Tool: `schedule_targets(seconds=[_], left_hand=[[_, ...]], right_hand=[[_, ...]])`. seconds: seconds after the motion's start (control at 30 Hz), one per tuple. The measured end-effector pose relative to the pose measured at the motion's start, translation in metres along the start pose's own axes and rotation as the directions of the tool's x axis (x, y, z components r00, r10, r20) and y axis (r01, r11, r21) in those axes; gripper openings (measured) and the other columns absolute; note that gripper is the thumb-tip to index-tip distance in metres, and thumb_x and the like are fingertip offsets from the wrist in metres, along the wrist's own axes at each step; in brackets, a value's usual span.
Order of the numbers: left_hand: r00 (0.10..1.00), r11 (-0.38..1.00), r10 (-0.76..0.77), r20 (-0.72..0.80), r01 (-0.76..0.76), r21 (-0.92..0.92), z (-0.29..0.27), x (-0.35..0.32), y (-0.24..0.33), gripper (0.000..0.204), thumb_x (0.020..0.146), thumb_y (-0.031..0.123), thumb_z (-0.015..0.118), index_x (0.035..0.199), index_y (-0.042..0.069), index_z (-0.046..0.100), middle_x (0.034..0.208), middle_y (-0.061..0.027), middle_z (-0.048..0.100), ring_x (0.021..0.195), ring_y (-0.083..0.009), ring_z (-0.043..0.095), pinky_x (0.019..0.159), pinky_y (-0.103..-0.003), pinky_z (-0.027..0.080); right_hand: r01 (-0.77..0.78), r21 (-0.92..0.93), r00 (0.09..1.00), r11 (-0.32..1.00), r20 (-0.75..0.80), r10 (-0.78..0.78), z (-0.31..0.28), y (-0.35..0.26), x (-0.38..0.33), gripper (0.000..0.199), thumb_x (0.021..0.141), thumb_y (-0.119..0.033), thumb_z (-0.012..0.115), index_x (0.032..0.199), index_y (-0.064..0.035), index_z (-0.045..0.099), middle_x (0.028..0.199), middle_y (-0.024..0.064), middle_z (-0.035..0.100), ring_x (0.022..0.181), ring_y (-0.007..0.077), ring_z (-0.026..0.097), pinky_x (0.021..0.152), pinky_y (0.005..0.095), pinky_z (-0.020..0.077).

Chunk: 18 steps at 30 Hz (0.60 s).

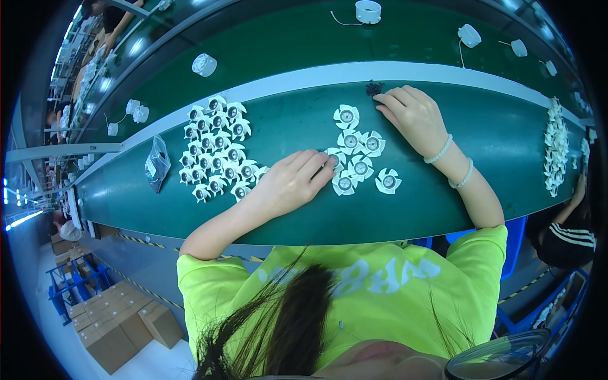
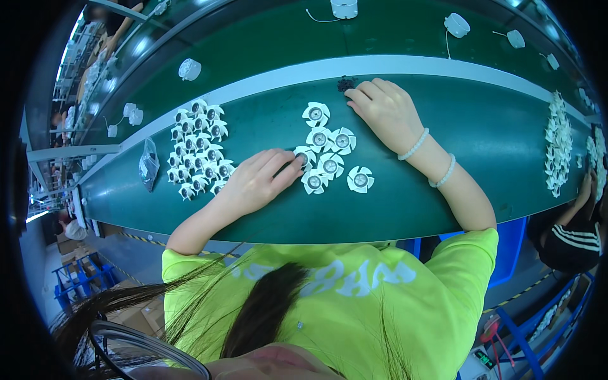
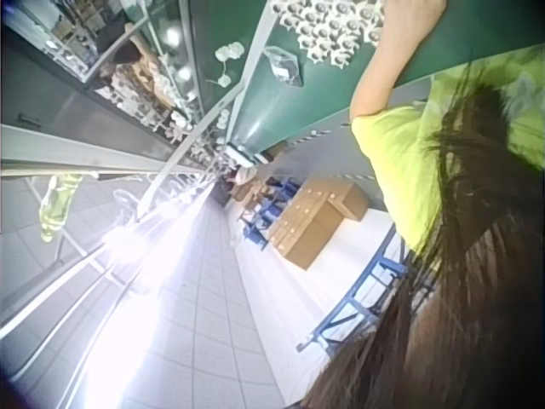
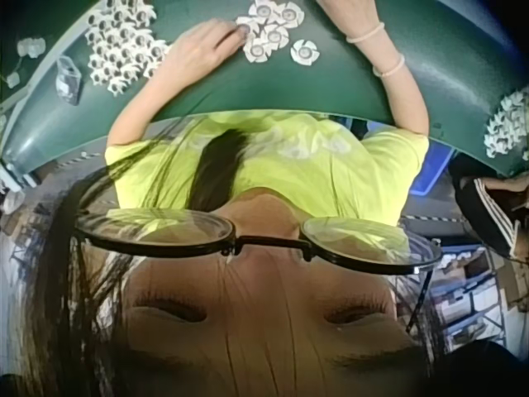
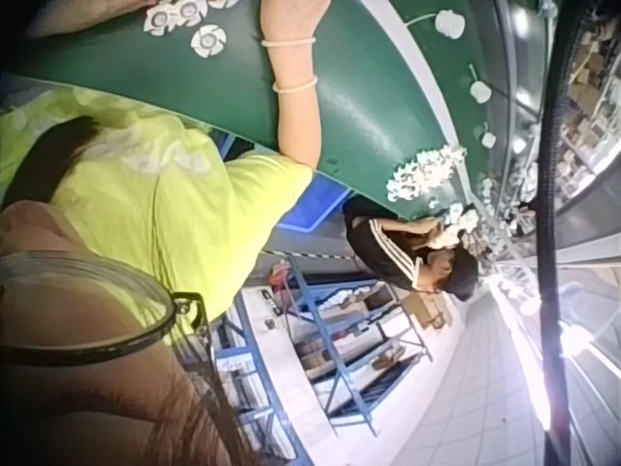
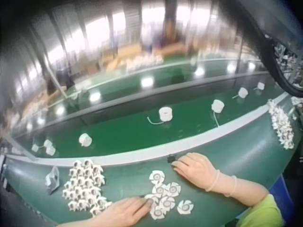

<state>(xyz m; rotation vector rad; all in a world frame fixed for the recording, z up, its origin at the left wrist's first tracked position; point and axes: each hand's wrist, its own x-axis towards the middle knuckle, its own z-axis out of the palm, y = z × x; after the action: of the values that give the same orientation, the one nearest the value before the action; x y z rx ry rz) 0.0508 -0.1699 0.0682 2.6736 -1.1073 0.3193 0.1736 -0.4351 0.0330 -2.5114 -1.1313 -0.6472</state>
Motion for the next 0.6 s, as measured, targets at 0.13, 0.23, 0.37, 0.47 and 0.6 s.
schedule_targets(seconds=[0.13,0.23,0.37,0.47,0.6], left_hand=[[1.000,1.000,0.011,0.026,-0.012,0.026,-0.007,0.007,0.000,0.019,0.085,0.011,0.070,0.102,0.006,0.062,0.106,-0.0062,0.061,0.092,-0.0224,0.061,0.081,-0.031,0.051],[0.998,0.999,0.014,0.063,-0.017,0.034,-0.011,0.016,-0.001,0.020,0.084,0.011,0.069,0.102,0.007,0.062,0.106,-0.0065,0.060,0.094,-0.0222,0.060,0.083,-0.031,0.050],[0.985,0.998,-0.049,0.164,0.042,0.051,-0.011,0.027,-0.001,0.017,0.083,0.011,0.067,0.098,0.007,0.062,0.103,-0.0063,0.059,0.096,-0.0217,0.058,0.087,-0.031,0.048],[0.978,0.998,-0.011,0.208,-0.003,0.065,-0.014,0.029,-0.003,0.016,0.083,0.011,0.065,0.098,0.007,0.061,0.101,-0.0061,0.058,0.096,-0.0216,0.057,0.087,-0.031,0.048],[0.967,0.995,0.035,0.252,-0.056,0.077,-0.015,0.029,-0.002,0.016,0.082,0.010,0.063,0.098,0.006,0.061,0.100,-0.0058,0.058,0.095,-0.0216,0.057,0.087,-0.031,0.048]], right_hand=[[0.083,-0.140,0.996,0.987,-0.012,-0.085,0.004,-0.002,0.006,0.011,0.085,-0.013,0.072,0.094,-0.0105,0.067,0.089,0.0018,0.064,0.076,0.0192,0.062,0.073,0.0295,0.0521],[0.133,-0.242,0.991,0.961,0.004,-0.136,0.003,-0.004,0.009,0.009,0.085,-0.013,0.072,0.092,-0.0109,0.066,0.088,0.0017,0.062,0.075,0.0196,0.061,0.072,0.0298,0.0516],[0.028,-0.038,0.999,0.999,0.022,-0.027,-0.005,-0.011,0.005,0.009,0.084,-0.010,0.070,0.090,-0.0100,0.064,0.086,0.0022,0.061,0.076,0.0199,0.061,0.070,0.0310,0.0505],[0.034,0.356,0.986,0.934,0.140,-0.089,-0.029,-0.026,0.002,0.008,0.084,-0.007,0.069,0.089,-0.0084,0.063,0.088,0.0037,0.060,0.074,0.0201,0.059,0.068,0.0316,0.0495],[0.144,0.530,0.946,0.836,0.175,-0.274,-0.031,-0.038,-0.005,0.019,0.082,-0.007,0.074,0.097,-0.0077,0.063,0.094,0.0041,0.062,0.077,0.0215,0.058,0.074,0.0306,0.0498]])
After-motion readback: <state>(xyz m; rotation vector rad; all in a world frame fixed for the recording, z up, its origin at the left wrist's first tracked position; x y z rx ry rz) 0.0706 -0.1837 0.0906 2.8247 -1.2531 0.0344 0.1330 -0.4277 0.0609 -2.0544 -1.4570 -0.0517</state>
